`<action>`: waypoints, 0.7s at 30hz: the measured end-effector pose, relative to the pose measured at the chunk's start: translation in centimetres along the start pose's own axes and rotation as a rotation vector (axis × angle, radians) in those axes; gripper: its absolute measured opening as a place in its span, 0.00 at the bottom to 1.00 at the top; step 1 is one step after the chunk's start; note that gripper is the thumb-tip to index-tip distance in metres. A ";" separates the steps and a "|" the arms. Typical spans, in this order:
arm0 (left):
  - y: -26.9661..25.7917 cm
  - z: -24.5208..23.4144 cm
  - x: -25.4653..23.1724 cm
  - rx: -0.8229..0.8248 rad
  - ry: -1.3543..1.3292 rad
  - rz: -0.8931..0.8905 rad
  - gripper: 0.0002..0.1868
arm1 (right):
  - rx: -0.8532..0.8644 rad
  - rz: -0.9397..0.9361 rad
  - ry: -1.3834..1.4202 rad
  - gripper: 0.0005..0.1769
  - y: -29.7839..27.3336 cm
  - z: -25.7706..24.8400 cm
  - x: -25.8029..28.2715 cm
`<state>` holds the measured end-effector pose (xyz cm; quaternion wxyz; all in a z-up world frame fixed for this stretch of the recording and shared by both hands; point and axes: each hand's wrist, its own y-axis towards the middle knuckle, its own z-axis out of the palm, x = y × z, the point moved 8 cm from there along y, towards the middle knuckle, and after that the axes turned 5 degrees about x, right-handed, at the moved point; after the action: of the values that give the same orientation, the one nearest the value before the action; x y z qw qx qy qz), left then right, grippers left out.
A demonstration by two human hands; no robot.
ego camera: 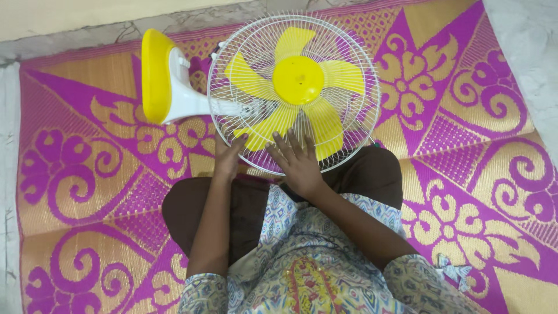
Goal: The person assembles a yellow and white electric fan by attaching the rear grille, inserting the fan blade, securing it with a nut, and then attaching the front grille. The person sits on a patterned mat during the task.
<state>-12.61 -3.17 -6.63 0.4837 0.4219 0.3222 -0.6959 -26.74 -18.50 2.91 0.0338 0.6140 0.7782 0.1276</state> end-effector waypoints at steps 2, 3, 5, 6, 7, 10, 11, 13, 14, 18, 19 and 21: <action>-0.2 -0.1 0.1 -0.033 0.035 -0.043 0.42 | -0.014 -0.005 -0.021 0.56 -0.3 -0.1 -0.1; -0.2 -0.6 0.6 -0.062 0.077 -0.133 0.46 | -0.021 -0.016 -0.030 0.56 -0.2 -0.2 0.0; 0.6 -2.7 1.3 -0.124 0.162 -0.309 0.53 | -0.032 -0.025 -0.001 0.56 -0.3 -0.5 0.0; 1.9 -4.1 0.6 -0.189 0.230 -0.264 0.55 | -0.039 -0.032 0.015 0.56 -0.3 -0.7 0.1; 3.6 -6.2 -0.4 -0.260 0.297 -0.215 0.57 | -0.023 -0.029 0.025 0.56 -0.2 -0.7 0.1; 9.6 -12.8 -6.4 -0.474 0.618 0.191 0.53 | -0.001 -0.035 0.043 0.57 -0.1 -0.8 0.1; 11.2 -14.5 -8.8 -0.592 0.855 0.317 0.51 | -0.015 -0.041 0.046 0.56 -0.1 -1.0 0.2; 14.3 -16.9 -12.2 -0.710 1.179 0.500 0.48 | -0.052 -0.054 0.050 0.54 -0.1 -1.2 0.2; 15.7 -17.9 -13.6 -0.712 1.264 0.559 0.49 | -0.076 -0.061 0.051 0.53 -0.1 -1.3 0.3; 19.9 -21.0 -13.1 -0.381 1.073 0.382 0.44 | -0.089 -0.037 0.014 0.50 -0.2 -0.9 0.3; 20.2 -21.6 -12.5 -0.385 1.068 0.310 0.38 | -0.088 -0.032 0.000 0.49 -0.1 -0.8 0.3; 19.4 -22.3 -10.8 -0.390 1.055 0.163 0.26 | -0.086 -0.020 -0.027 0.47 0.0 -0.6 0.2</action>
<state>13.72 13.95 -7.42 0.3783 0.6387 0.6093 -0.2788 -26.90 -18.36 3.55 0.0721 0.6060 0.7774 0.1524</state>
